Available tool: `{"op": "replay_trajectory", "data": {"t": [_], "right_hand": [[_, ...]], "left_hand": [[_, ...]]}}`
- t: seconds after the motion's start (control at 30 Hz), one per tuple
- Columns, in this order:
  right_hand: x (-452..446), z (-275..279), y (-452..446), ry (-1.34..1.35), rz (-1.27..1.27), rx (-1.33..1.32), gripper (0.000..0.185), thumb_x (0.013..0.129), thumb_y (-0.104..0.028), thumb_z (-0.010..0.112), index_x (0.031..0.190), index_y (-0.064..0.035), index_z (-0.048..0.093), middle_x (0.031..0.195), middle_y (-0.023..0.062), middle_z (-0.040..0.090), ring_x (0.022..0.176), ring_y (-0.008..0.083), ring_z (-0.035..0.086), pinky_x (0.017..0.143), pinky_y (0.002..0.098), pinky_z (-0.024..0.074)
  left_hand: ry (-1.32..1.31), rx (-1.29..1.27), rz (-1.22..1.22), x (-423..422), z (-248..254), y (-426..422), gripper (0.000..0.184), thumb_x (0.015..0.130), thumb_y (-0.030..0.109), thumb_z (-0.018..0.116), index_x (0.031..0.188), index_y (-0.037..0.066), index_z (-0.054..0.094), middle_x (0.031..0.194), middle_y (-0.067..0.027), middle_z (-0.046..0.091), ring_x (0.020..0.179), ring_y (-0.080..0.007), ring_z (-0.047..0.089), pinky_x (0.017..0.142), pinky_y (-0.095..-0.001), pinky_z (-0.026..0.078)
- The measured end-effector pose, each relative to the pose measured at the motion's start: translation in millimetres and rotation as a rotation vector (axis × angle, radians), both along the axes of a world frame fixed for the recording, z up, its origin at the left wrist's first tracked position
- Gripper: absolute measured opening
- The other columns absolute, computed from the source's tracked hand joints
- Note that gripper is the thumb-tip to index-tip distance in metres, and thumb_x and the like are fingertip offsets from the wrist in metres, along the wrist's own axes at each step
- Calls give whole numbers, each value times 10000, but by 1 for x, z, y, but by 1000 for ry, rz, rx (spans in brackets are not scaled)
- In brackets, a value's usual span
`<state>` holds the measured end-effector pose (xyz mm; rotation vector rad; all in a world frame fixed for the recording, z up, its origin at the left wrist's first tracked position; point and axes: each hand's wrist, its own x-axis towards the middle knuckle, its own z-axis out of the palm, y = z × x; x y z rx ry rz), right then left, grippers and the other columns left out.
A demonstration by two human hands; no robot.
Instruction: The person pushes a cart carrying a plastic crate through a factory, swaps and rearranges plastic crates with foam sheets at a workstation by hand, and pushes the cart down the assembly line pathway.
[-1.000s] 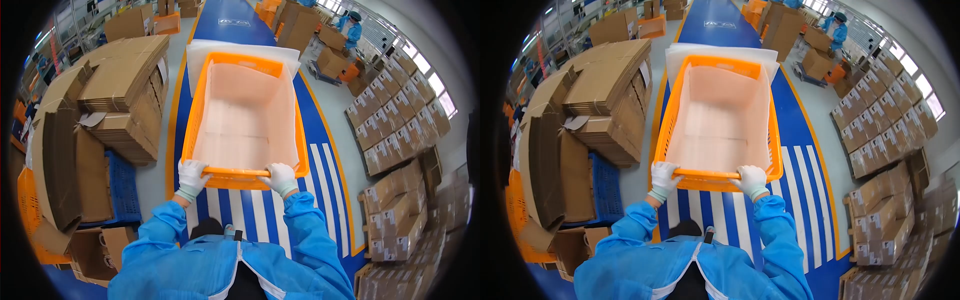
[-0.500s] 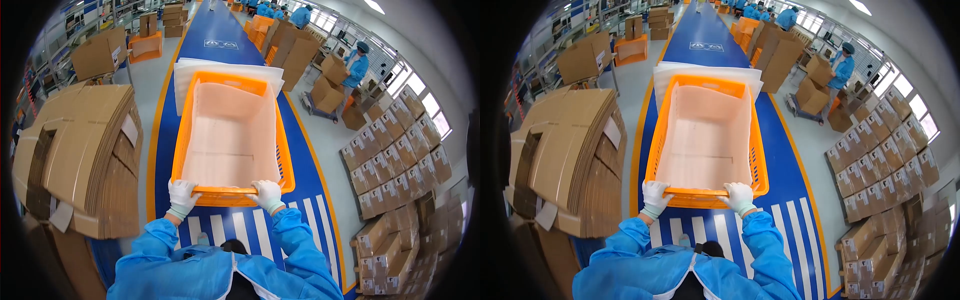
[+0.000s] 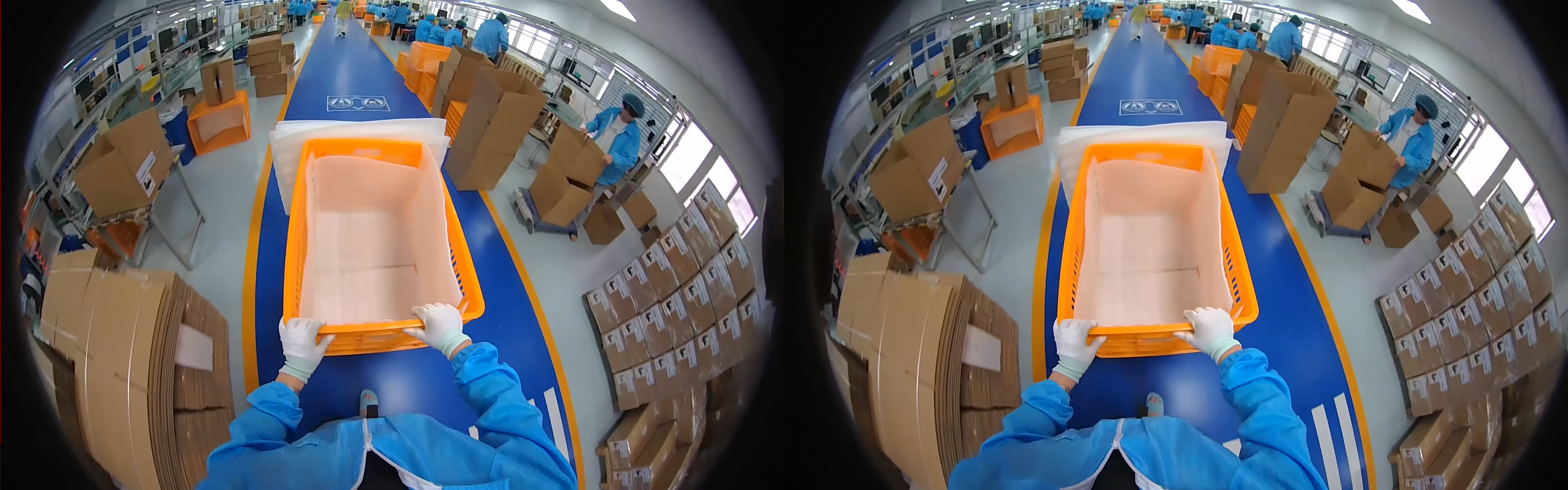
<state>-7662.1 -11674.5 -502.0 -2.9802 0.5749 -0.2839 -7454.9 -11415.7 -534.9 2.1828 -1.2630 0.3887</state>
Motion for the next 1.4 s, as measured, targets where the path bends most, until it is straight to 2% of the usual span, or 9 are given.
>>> {"op": "replay_trajectory", "data": {"t": [0.3, 0.37, 0.43, 0.53, 0.6, 0.73, 0.97, 1.17, 1.4], "right_hand": [[218, -6, -200, 36, -26, 56, 482, 772, -544, 725, 1023, -132, 723, 879, 70, 717, 854, 256, 687, 742, 412, 530], [271, 4, -234, 48, -40, 39, 434, 765, -512, 748, 973, -130, 736, 828, 72, 726, 783, 264, 695, 725, 410, 544], [325, -1, -272, 25, -57, 47, 450, 744, -527, 759, 970, -138, 741, 832, 70, 727, 790, 256, 697, 728, 401, 546], [404, -6, -336, -15, -34, 25, 462, 743, -529, 760, 992, -141, 739, 840, 61, 726, 802, 256, 696, 727, 399, 545], [455, -8, -368, -35, -59, 49, 439, 747, -548, 743, 925, -147, 722, 798, 59, 702, 800, 259, 686, 705, 422, 531], [557, -4, -445, 15, -66, 35, 476, 751, -528, 752, 1040, -150, 723, 873, 68, 716, 837, 257, 685, 726, 410, 541], [731, -10, -592, 58, -43, 68, 450, 778, -529, 717, 1035, -160, 700, 859, 70, 694, 861, 263, 678, 729, 432, 535], [874, -6, -722, 123, -53, 119, 435, 791, -518, 716, 1030, -154, 706, 877, 68, 703, 872, 264, 681, 746, 414, 539], [1034, -19, -883, 11, -34, 77, 420, 765, -475, 744, 1012, -138, 704, 813, 72, 691, 799, 275, 677, 707, 431, 528]], "left_hand": [[-19, -51, 12, 210, -12, -196, 336, 676, 271, 826, 944, 120, 691, 869, -62, 635, 922, -290, 565, 938, -485, 369], [-18, -62, 9, 261, -17, -234, 332, 673, 273, 827, 937, 121, 692, 865, -60, 635, 922, -288, 565, 931, -480, 372], [-25, -92, 6, 319, -13, -275, 329, 671, 274, 828, 929, 123, 693, 861, -58, 635, 921, -286, 566, 924, -476, 375], [-12, -19, 7, 402, -17, -333, 364, 659, 281, 834, 957, 132, 687, 869, -49, 639, 910, -278, 564, 895, -461, 384], [-42, -29, -3, 457, -17, -374, 371, 653, 278, 838, 958, 132, 685, 867, -48, 640, 904, -279, 566, 887, -458, 387], [-57, -63, -21, 561, -13, -452, 375, 634, 262, 848, 943, 132, 680, 860, -47, 647, 889, -285, 574, 867, -443, 396], [-103, -89, -33, 744, -20, -602, 415, 573, 189, 877, 933, 124, 680, 854, -52, 641, 876, -285, 573, 833, -420, 430], [-72, -45, -32, 887, -23, -731, 394, 588, 195, 875, 920, 120, 676, 837, -57, 642, 868, -291, 578, 843, -428, 427], [-109, -92, -45, 1048, -25, -891, 403, 595, 206, 871, 931, 117, 666, 845, -52, 634, 871, -285, 563, 848, -423, 414]]}}
